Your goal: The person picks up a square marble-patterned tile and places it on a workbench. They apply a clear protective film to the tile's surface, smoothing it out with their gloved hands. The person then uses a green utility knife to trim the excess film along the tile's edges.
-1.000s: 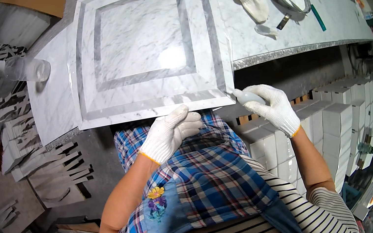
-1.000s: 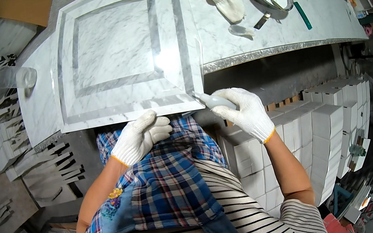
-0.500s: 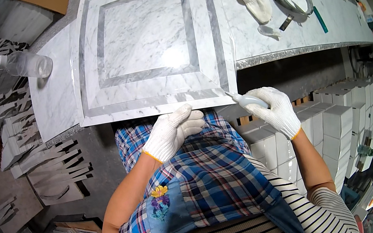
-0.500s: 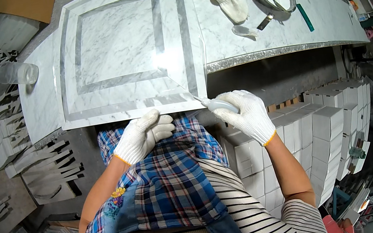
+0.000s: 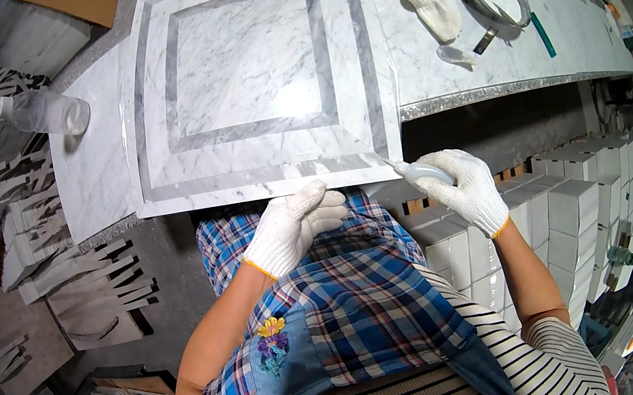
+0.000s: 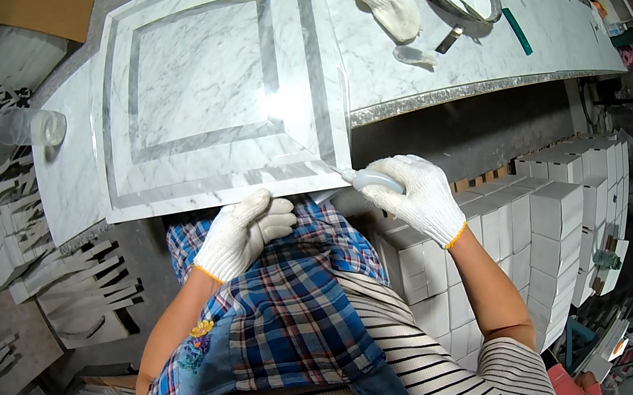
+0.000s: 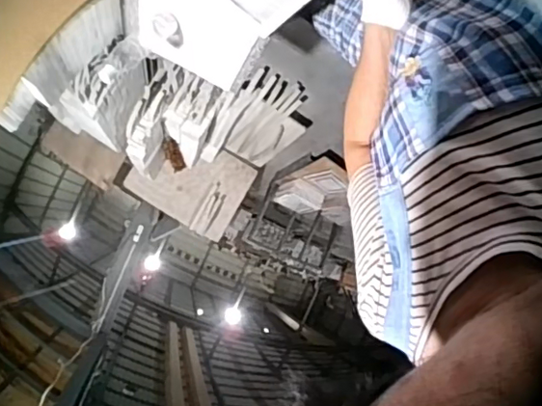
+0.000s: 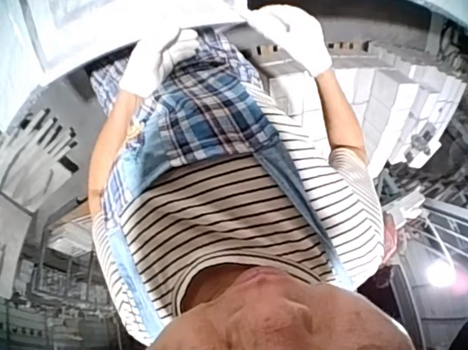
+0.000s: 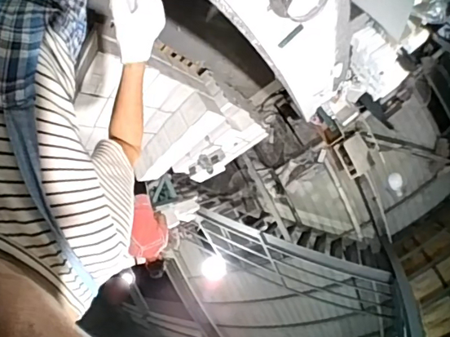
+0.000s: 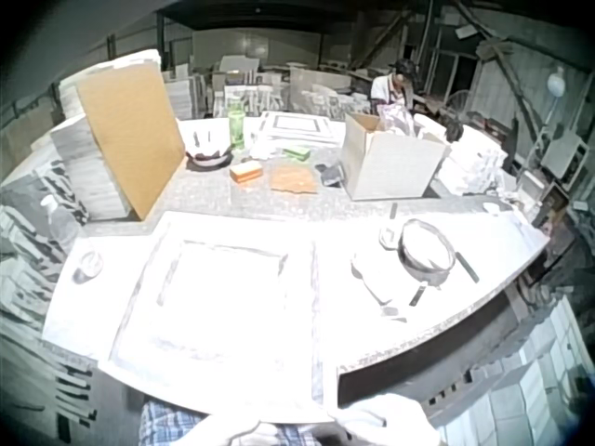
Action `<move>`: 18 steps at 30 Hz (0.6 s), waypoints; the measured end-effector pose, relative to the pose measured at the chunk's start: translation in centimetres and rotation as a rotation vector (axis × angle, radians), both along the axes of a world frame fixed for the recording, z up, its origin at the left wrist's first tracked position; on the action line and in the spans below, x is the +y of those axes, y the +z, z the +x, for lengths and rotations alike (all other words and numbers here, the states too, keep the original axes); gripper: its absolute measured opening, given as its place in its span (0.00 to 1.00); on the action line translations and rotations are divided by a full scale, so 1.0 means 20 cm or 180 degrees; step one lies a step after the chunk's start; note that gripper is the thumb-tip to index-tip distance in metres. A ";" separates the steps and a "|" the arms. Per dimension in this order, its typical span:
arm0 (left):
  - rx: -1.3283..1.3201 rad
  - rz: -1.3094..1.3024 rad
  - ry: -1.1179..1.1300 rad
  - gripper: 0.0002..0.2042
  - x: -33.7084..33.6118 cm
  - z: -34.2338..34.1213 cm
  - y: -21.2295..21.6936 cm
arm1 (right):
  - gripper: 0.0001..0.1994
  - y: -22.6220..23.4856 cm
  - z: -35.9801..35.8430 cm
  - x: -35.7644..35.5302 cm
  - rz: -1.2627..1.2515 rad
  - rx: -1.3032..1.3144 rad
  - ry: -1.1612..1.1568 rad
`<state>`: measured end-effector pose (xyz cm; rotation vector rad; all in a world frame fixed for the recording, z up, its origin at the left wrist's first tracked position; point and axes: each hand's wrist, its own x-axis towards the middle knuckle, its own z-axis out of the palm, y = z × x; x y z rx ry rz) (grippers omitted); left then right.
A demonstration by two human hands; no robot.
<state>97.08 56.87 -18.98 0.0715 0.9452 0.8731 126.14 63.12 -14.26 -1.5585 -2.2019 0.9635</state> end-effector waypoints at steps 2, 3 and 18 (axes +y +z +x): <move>0.0004 0.0000 0.0003 0.15 0.00 0.00 0.00 | 0.15 0.00 0.00 0.00 -0.0002 -0.0006 -0.0004; 0.0002 0.0003 0.0006 0.15 0.00 0.00 0.00 | 0.15 0.00 0.00 0.00 -0.0004 -0.0003 -0.0010; 0.0046 -0.0019 -0.0011 0.15 0.01 0.01 0.02 | 0.15 0.00 0.00 0.00 -0.0038 0.0034 -0.0028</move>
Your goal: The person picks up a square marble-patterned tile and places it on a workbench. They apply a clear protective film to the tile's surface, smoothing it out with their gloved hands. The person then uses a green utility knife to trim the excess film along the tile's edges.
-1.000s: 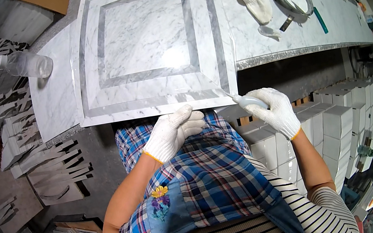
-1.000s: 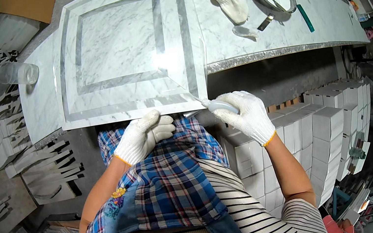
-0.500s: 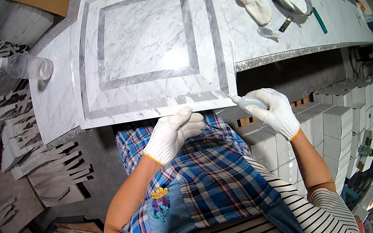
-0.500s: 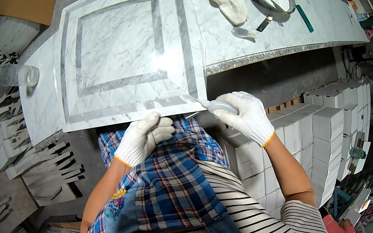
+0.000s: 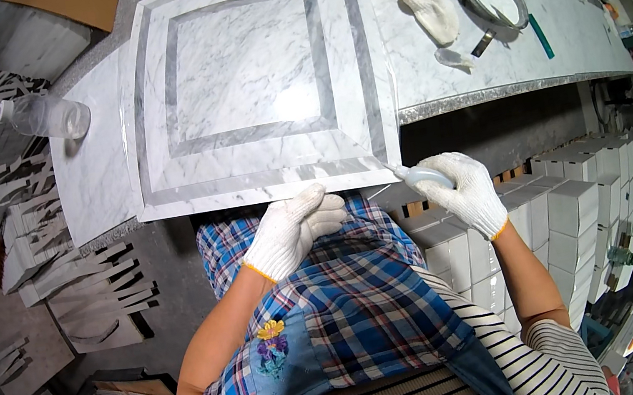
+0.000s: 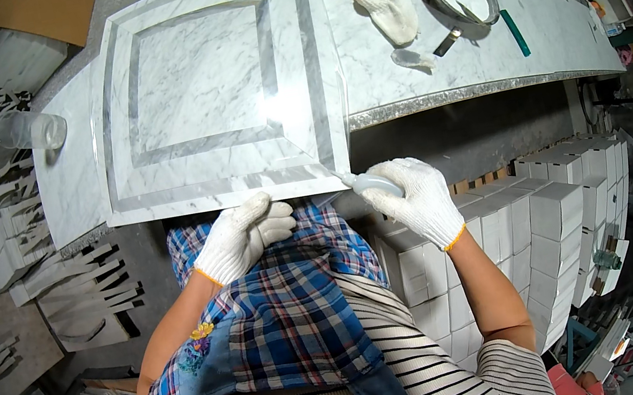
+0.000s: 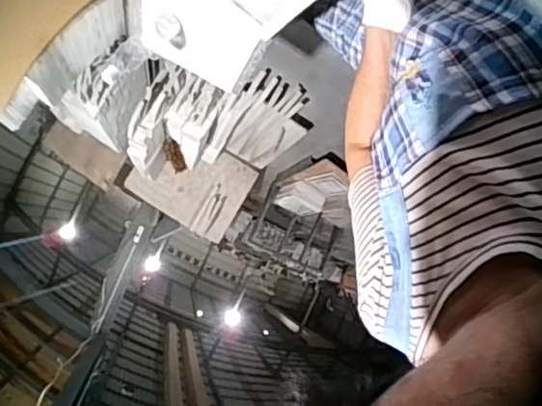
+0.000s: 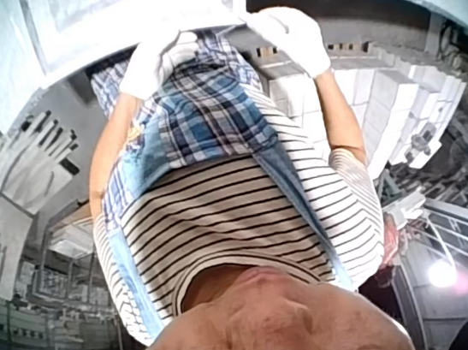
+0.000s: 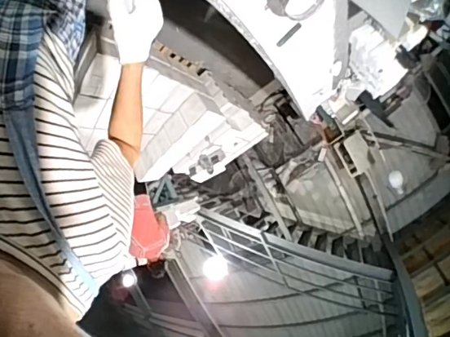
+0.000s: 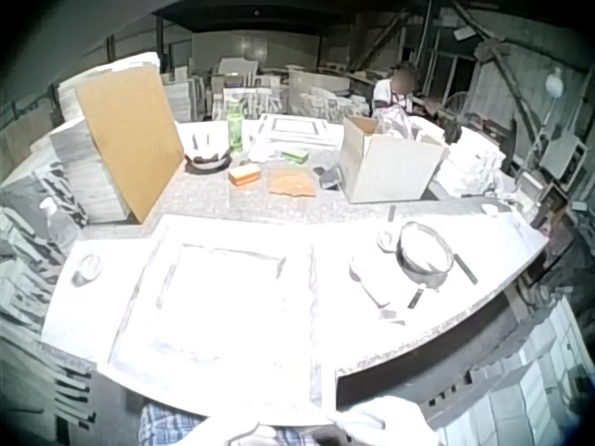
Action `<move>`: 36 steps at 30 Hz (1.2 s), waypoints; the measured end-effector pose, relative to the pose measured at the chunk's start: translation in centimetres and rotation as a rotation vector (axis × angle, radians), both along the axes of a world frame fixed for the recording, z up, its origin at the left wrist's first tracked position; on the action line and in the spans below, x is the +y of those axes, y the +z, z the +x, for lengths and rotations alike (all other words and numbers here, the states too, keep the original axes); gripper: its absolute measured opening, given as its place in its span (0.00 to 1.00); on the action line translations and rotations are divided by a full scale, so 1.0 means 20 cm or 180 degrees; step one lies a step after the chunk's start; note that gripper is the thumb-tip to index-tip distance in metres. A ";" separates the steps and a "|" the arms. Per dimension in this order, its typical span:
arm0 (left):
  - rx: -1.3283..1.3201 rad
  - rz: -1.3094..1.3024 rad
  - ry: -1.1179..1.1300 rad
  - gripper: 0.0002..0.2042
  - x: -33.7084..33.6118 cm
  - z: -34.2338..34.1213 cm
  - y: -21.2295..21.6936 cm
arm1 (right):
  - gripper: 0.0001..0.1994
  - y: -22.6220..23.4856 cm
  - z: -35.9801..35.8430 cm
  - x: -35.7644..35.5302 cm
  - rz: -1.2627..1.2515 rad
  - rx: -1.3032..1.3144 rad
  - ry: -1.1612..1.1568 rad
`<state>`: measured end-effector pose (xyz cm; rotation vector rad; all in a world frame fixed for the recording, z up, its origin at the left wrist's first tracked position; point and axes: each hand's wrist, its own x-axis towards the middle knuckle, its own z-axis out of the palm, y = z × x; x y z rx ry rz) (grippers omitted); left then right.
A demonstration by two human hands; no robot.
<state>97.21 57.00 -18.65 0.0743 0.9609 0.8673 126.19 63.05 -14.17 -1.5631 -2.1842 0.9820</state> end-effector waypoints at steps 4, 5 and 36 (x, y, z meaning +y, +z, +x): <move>-0.0152 -0.0019 0.0036 0.14 0.00 -0.01 -0.01 | 0.15 0.00 0.01 0.00 0.0036 -0.0007 0.0020; -0.0150 -0.0023 0.0044 0.14 0.00 -0.01 -0.02 | 0.15 0.00 0.01 0.00 0.0021 -0.0012 0.0011; -0.0352 -0.0017 0.0087 0.16 0.00 -0.01 -0.04 | 0.13 -0.01 0.08 -0.03 -0.0096 0.0112 -0.0033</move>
